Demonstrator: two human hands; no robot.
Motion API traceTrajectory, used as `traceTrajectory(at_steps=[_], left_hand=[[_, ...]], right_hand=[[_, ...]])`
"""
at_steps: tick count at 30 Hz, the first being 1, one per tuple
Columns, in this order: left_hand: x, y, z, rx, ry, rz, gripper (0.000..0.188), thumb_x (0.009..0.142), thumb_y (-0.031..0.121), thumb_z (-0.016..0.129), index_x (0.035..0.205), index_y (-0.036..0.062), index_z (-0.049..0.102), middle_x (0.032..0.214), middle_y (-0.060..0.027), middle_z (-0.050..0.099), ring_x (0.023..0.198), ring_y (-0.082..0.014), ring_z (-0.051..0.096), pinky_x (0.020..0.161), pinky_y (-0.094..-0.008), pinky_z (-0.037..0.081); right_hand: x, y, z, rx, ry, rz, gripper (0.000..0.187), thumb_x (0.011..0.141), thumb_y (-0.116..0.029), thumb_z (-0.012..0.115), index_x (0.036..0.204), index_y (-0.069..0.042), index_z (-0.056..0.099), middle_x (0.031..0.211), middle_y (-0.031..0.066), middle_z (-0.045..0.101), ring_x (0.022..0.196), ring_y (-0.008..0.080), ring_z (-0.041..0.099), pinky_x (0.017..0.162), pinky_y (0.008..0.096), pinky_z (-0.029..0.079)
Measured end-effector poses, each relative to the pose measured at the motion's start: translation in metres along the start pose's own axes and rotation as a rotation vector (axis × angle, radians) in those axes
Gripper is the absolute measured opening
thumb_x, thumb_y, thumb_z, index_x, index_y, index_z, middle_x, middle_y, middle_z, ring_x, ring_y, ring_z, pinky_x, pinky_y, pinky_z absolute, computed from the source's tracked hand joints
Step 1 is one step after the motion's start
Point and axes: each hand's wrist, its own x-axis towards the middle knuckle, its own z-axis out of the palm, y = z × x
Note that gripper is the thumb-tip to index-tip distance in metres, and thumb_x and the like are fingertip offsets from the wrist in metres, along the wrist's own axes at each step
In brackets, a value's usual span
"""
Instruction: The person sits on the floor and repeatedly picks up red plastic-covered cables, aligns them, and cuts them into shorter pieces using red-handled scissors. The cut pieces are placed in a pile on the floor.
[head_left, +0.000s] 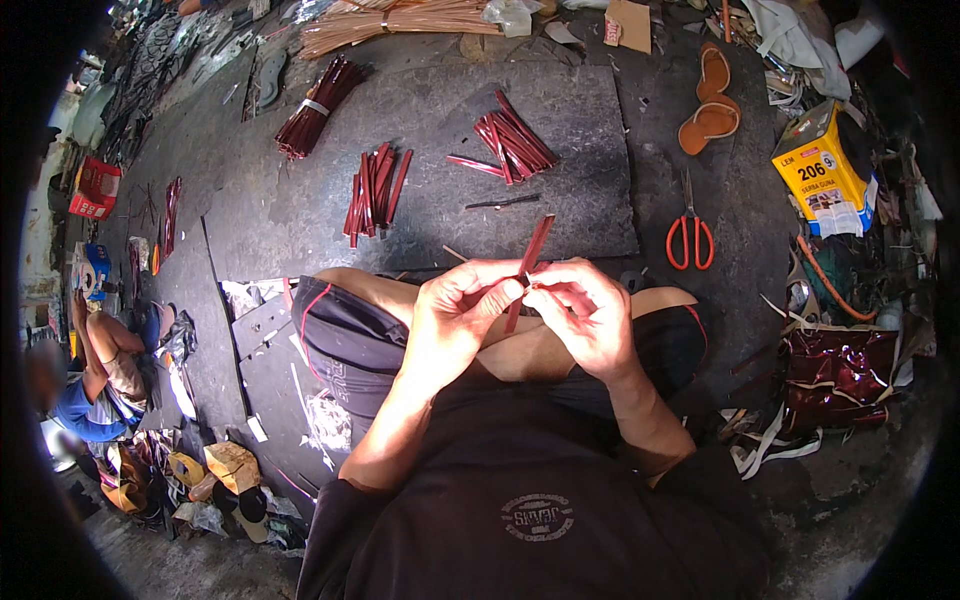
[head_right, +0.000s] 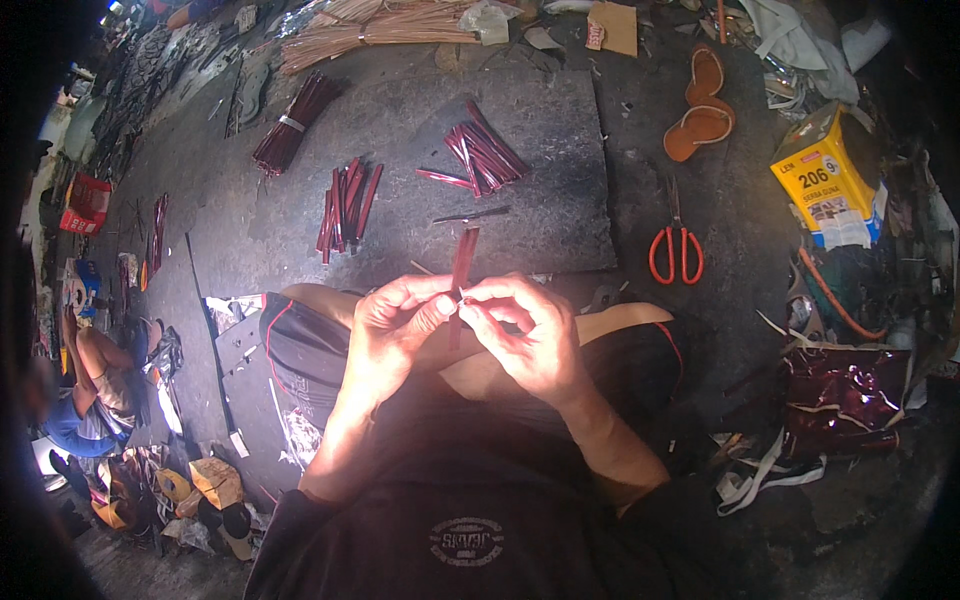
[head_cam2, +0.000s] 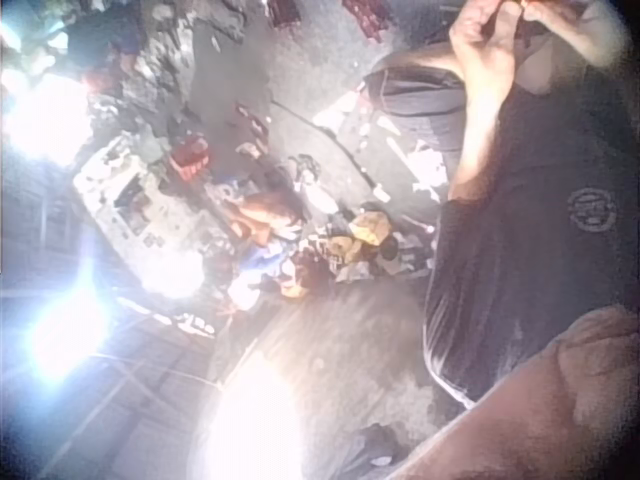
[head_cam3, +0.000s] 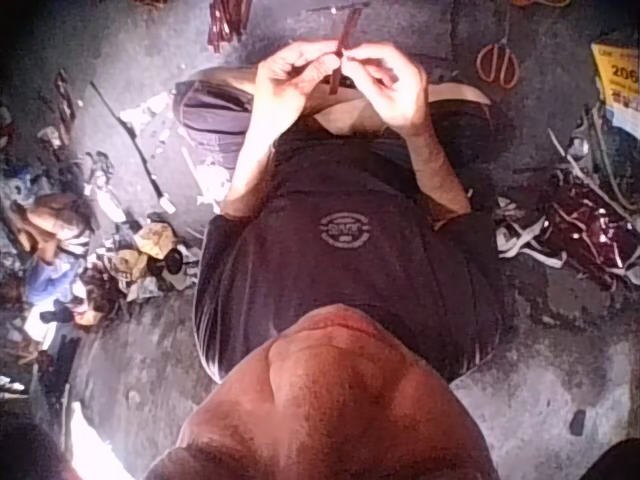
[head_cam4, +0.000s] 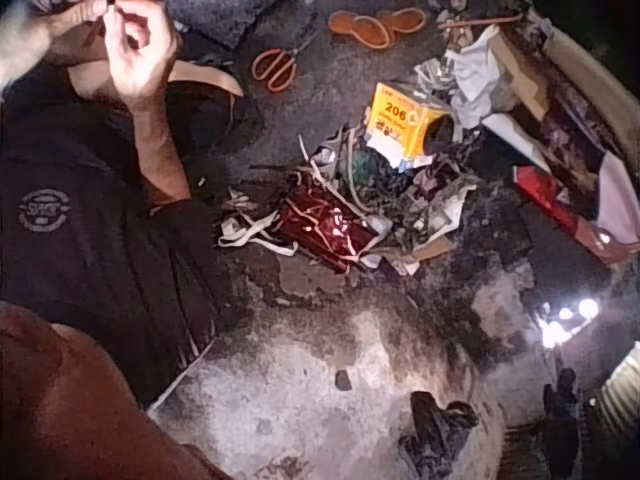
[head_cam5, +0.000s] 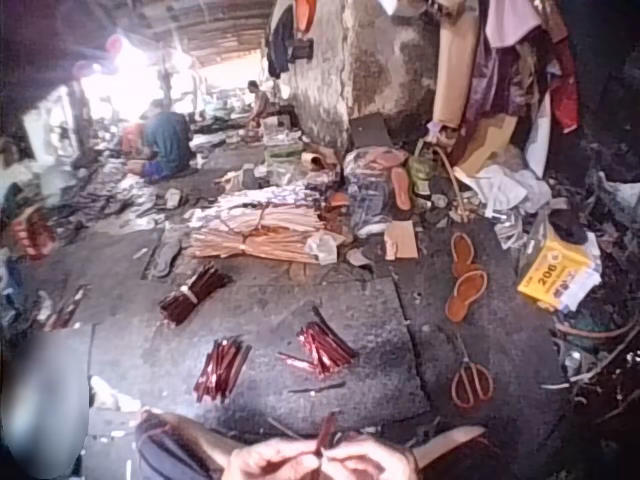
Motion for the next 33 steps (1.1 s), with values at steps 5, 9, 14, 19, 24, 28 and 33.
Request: traceTrajectory(at_steps=[5, 9, 14, 19, 24, 28, 33], left_hand=[[0.0, 0.009, 0.001, 0.094, 0.001, -0.03, 0.023, 0.095, 0.004, 0.064, 0.117, 0.0008, 0.068, 0.105, -0.0069, 0.071, 0.092, -0.0106, 0.065, 0.08, -0.0252, 0.055], [0.003, 0.018, 0.005, 0.205, 0.004, 0.04, 0.026, 0.091, 0.006, 0.068, 0.117, 0.0013, 0.068, 0.104, -0.0081, 0.072, 0.094, -0.0128, 0.066, 0.081, -0.0267, 0.055], [0.003, 0.018, 0.005, 0.401, -0.013, 0.183, 0.031, 0.085, 0.008, 0.075, 0.114, 0.0011, 0.069, 0.103, -0.0101, 0.072, 0.096, -0.0165, 0.068, 0.085, -0.0298, 0.055], [0.004, 0.014, 0.004, 0.36, -0.031, 0.085, 0.032, 0.084, 0.012, 0.077, 0.114, 0.0034, 0.069, 0.106, -0.0092, 0.072, 0.099, -0.0163, 0.067, 0.093, -0.0328, 0.052], [0.004, 0.01, -0.004, 0.468, -0.126, 0.196, 0.032, 0.085, 0.008, 0.074, 0.116, 0.0025, 0.066, 0.109, -0.0108, 0.069, 0.099, -0.0191, 0.068, 0.087, -0.0329, 0.054], [0.005, 0.025, -0.012, 0.677, -0.172, 0.235, 0.03, 0.086, 0.004, 0.07, 0.115, 0.0023, 0.065, 0.106, -0.013, 0.067, 0.094, -0.0263, 0.068, 0.082, -0.0355, 0.055], [0.007, 0.033, -0.01, 0.83, -0.267, 0.369, 0.03, 0.086, 0.002, 0.068, 0.114, 0.0018, 0.061, 0.101, -0.0147, 0.065, 0.092, -0.0329, 0.067, 0.079, -0.0389, 0.055]], right_hand=[[0.0, 0.001, -0.004, 0.088, -0.025, 0.068, 0.021, 0.088, 0.009, 0.064, 0.108, 0.005, 0.061, 0.104, 0.0115, 0.065, 0.1, 0.0175, 0.067, 0.089, 0.0288, 0.056], [0.004, 0.002, -0.007, 0.119, -0.037, 0.065, 0.02, 0.09, 0.009, 0.062, 0.109, 0.005, 0.06, 0.104, 0.0112, 0.065, 0.1, 0.0168, 0.067, 0.09, 0.0294, 0.055], [0.006, -0.001, -0.009, 0.154, -0.072, 0.085, 0.018, 0.092, 0.008, 0.06, 0.109, 0.005, 0.06, 0.107, 0.0111, 0.064, 0.101, 0.0157, 0.065, 0.089, 0.0289, 0.055], [0.002, 0.011, -0.004, 0.297, -0.036, 0.098, 0.014, 0.092, 0.007, 0.06, 0.106, 0.005, 0.058, 0.109, 0.011, 0.062, 0.104, 0.0158, 0.063, 0.091, 0.0292, 0.054], [-0.002, 0.019, -0.004, 0.311, -0.053, 0.079, 0.034, 0.09, 0.006, 0.065, 0.118, 0.0, 0.047, 0.107, 0.009, 0.059, 0.104, 0.016, 0.062, 0.091, 0.031, 0.053], [0.0, -0.004, -0.015, -0.239, -0.019, -0.046, 0.066, 0.08, -0.004, 0.078, 0.135, -0.003, 0.041, 0.127, 0.0127, 0.05, 0.106, 0.0244, 0.062, 0.095, 0.038, 0.05], [0.02, -0.038, -0.03, -0.856, -0.311, -0.331, 0.042, 0.079, -0.012, 0.077, 0.119, -0.009, 0.063, 0.114, 0.0082, 0.063, 0.104, 0.027, 0.063, 0.102, 0.042, 0.043]])
